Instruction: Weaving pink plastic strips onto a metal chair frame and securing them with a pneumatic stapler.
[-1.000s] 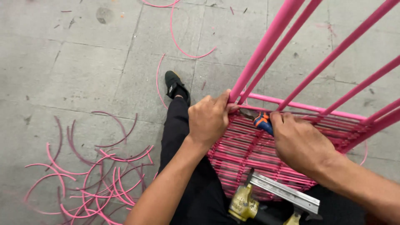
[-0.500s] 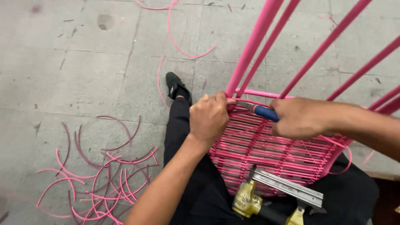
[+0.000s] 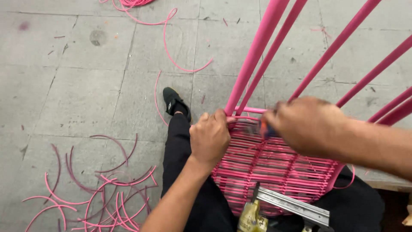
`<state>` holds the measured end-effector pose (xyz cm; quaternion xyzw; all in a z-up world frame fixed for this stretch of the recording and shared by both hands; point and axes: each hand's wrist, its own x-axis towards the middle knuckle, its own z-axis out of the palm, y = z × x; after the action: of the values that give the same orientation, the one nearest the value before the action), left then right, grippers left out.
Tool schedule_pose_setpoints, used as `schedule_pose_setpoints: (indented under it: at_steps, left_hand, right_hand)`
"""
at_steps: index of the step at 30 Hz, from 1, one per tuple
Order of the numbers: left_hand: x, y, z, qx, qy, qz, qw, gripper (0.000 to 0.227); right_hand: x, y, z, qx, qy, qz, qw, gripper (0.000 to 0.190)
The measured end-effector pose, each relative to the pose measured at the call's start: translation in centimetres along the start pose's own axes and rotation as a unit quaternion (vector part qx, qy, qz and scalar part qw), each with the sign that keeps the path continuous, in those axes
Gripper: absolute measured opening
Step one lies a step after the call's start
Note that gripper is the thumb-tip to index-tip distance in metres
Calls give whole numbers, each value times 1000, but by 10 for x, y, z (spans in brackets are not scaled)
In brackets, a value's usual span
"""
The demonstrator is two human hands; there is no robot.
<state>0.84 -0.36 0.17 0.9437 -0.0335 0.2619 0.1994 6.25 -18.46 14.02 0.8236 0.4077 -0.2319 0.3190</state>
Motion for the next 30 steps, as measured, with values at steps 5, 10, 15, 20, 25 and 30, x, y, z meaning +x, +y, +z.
schedule_pose_setpoints:
  at_steps: [5,10,15,20,25,30]
  left_hand:
    - [2,-9,-5,-32,-24,31,999,32]
    - [7,-15,-16,-66,-58,28,996,33]
    - [3,-14,-32,-142,12,0,990,43]
    - [-42,-6,-43,-335,23,-183,924,31]
    - [-97,3,-10,-620,-8,-333,710,39]
    - [-94,50,-13,-751,35,-290,592,53]
  right_hand:
    - [-13,-31,9,-22,43,-44,998,37]
    - [4,-86,68,105,-10,-61,992,42]
    - [50,-169,163,141,25,-149,978,36]
    - [46,-166,163,274,102,-130,948,39]
    - [7,-134,116,463,263,-57,844,34]
    - [7,-157,115,738,333,-26,587,35]
